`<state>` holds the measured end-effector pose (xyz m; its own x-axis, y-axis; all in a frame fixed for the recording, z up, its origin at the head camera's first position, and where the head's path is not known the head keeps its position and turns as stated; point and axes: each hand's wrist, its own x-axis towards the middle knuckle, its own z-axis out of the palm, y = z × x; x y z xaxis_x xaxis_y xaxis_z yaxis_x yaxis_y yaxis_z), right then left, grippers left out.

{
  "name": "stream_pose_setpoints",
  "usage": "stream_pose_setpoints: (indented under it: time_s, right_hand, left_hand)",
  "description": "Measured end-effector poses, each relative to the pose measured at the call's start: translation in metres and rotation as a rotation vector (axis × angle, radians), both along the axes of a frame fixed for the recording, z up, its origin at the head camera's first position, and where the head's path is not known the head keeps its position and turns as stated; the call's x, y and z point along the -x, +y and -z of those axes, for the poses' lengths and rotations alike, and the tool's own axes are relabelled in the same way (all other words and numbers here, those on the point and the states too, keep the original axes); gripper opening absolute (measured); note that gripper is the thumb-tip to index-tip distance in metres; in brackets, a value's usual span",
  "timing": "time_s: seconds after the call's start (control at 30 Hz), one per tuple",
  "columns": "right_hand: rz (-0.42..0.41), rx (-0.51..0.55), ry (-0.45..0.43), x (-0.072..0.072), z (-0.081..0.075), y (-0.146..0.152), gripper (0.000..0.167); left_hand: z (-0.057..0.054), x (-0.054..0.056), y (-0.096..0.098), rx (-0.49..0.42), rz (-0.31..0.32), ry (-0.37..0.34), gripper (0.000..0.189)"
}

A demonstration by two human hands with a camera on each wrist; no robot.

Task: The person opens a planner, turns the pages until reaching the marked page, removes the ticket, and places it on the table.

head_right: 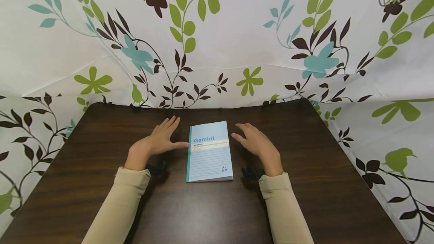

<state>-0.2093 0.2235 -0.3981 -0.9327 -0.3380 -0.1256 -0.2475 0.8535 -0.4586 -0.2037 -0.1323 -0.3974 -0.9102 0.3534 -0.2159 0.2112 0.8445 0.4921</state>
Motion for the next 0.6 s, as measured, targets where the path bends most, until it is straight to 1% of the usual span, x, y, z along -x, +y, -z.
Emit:
stream_pose_setpoints:
  time_s: [0.17,0.3,0.43,0.53,0.6]
  right_hand:
    - [-0.033,0.011,-0.04,0.001,0.002,0.002,0.066]
    - [-0.08,0.038,-0.046,0.006,0.001,0.003,0.063]
    - [-0.122,0.069,-0.049,0.009,0.001,0.002,0.059]
    - [-0.13,0.068,-0.07,0.009,0.003,0.002,0.059]
    - [-0.129,0.061,-0.092,0.008,0.006,0.002,0.061]
  left_hand:
    - [0.011,0.004,0.002,0.003,0.026,-0.032,0.113]
    - [0.018,0.005,0.004,-0.006,0.053,-0.038,0.113]
    - [0.029,0.004,0.007,0.02,0.096,-0.049,0.116]
    - [0.035,0.003,0.01,0.026,0.118,-0.056,0.119]
    - [0.038,0.002,0.012,0.02,0.126,-0.057,0.119]
